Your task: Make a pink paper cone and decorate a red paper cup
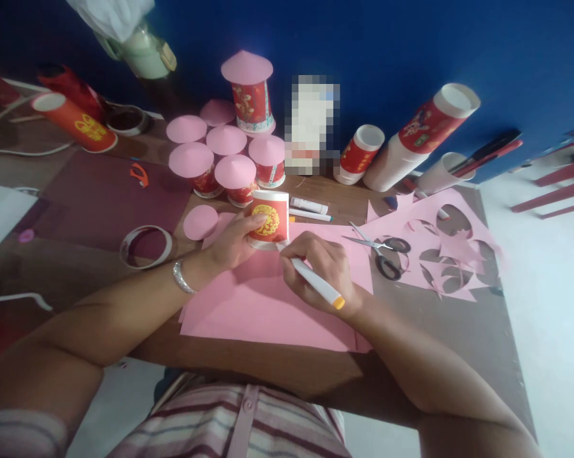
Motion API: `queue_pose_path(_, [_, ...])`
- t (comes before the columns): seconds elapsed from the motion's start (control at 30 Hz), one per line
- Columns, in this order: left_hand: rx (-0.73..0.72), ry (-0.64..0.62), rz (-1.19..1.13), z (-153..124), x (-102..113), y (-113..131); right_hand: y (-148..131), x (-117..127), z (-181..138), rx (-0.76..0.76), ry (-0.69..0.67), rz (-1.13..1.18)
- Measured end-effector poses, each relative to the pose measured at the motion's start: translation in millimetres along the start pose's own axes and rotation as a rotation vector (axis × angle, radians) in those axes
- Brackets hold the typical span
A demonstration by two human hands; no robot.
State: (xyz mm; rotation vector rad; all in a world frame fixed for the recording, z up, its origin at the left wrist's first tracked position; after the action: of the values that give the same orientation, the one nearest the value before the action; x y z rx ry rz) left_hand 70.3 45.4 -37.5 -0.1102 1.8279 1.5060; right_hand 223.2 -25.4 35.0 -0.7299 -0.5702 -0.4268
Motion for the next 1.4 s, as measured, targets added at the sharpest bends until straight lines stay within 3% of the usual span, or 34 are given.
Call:
queue_pose_path(0.7, [0.008,0.003,0.02,-0.3,-2.3,2.1,-0.2,0.6,0.4,-0.017,-0.023,-0.004])
queue_pose_path(1.17, [0.007,0.0,0.04,-1.8,-2.2,2.4,-0.8,5.4,3.8,-0.109,-0.077,0.036])
queue_pose_path(1.3, [0.026,0.017,-0.029,-2.2,-0.2,2.5,-0.8,9.2,2.3,-0.085,-0.014,0.115])
queue_pose_path(1.4, [0.013,0.015,-0.048,-1.4,0.5,2.9,-1.4,8.9,1.8,0.034,0.028,0.203])
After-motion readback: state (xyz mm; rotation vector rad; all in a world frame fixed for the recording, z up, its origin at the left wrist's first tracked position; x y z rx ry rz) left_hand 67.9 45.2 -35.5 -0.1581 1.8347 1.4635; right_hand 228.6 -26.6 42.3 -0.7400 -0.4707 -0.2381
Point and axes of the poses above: each hand's wrist, its own z-axis towards the middle knuckle, its own x-axis out of the back of the hand, y = z × x, the point moved 4 cm from there along z, towards the middle knuckle, and after that the axes turned 2 degrees about z, right-handed, at the moved point
